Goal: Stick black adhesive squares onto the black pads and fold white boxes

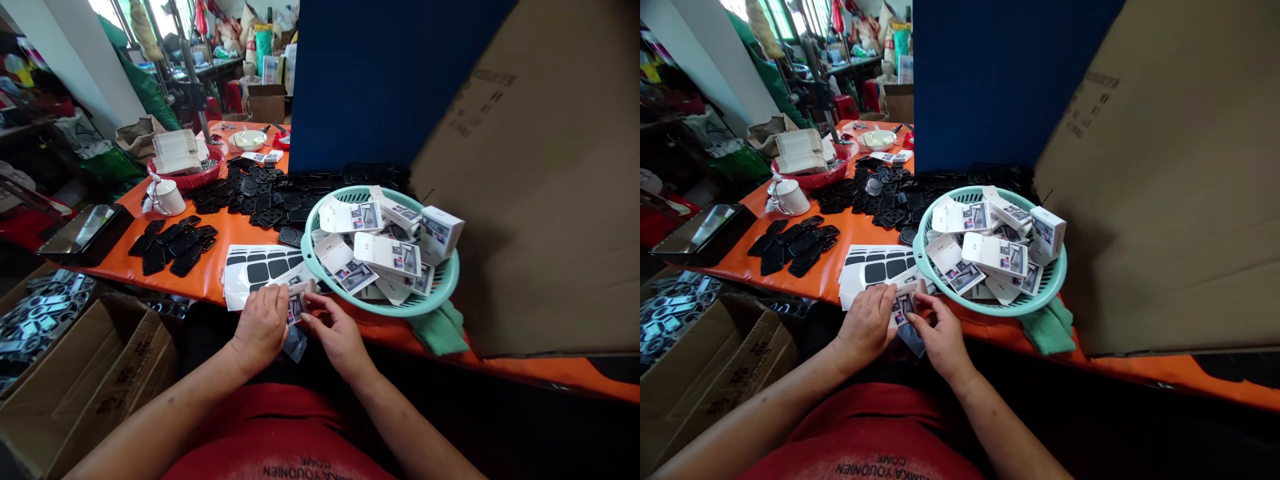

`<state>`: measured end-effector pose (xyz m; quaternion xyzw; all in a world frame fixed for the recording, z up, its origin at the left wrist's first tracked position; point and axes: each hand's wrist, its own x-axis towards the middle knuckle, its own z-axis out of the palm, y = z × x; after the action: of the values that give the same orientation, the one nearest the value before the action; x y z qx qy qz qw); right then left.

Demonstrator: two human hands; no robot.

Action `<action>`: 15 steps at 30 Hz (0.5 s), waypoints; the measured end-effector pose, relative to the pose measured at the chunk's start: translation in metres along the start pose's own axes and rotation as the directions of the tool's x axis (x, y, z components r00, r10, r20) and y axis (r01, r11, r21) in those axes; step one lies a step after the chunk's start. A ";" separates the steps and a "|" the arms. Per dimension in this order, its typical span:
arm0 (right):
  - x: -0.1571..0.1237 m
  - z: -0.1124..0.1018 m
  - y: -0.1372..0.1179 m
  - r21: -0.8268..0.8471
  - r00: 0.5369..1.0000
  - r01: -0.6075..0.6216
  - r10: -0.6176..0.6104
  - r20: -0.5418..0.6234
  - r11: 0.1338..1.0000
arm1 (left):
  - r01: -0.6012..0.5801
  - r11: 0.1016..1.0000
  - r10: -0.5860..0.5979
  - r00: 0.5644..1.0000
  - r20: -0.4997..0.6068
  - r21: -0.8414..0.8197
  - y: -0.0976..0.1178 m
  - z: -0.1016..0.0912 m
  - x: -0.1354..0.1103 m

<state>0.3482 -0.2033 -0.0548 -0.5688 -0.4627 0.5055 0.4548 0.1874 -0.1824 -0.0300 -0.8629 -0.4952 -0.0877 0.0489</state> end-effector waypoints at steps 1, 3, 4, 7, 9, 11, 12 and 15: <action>-0.003 0.001 0.001 0.024 1.000 -0.013 0.012 0.013 1.000 | -0.032 0.999 0.032 0.999 -0.006 0.000 0.001 -0.001 -0.003; -0.010 0.004 0.003 0.032 0.999 0.030 -0.031 0.022 0.999 | -0.087 0.996 0.087 0.996 -0.016 0.000 0.003 -0.001 -0.008; -0.013 0.005 0.004 0.031 0.998 0.057 -0.057 0.019 0.998 | -0.107 0.994 0.107 0.994 -0.022 0.002 0.003 -0.001 -0.009; -0.022 0.005 0.007 0.095 1.000 0.013 -0.013 -0.002 0.995 | -0.087 0.996 0.088 0.995 -0.053 0.017 0.005 0.001 -0.014; -0.023 0.002 0.009 0.148 0.998 -0.067 0.069 -0.006 0.987 | -0.032 0.999 0.033 0.997 -0.065 0.022 0.006 0.004 -0.018; -0.020 -0.002 0.010 0.144 0.995 -0.097 0.099 -0.007 0.985 | 0.001 1.000 -0.001 0.999 -0.047 0.004 0.008 0.006 -0.021; -0.019 -0.003 0.010 0.125 0.996 -0.090 0.092 -0.007 0.988 | 0.006 1.000 -0.006 0.999 -0.031 -0.011 0.009 0.007 -0.022; -0.016 -0.005 0.012 0.092 0.998 -0.051 0.053 -0.027 0.994 | -0.017 1.000 0.016 1.000 -0.003 -0.018 0.013 0.008 -0.023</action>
<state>0.3528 -0.2216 -0.0634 -0.5667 -0.4173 0.5294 0.4738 0.1878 -0.2069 -0.0420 -0.8673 -0.4872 -0.0929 0.0424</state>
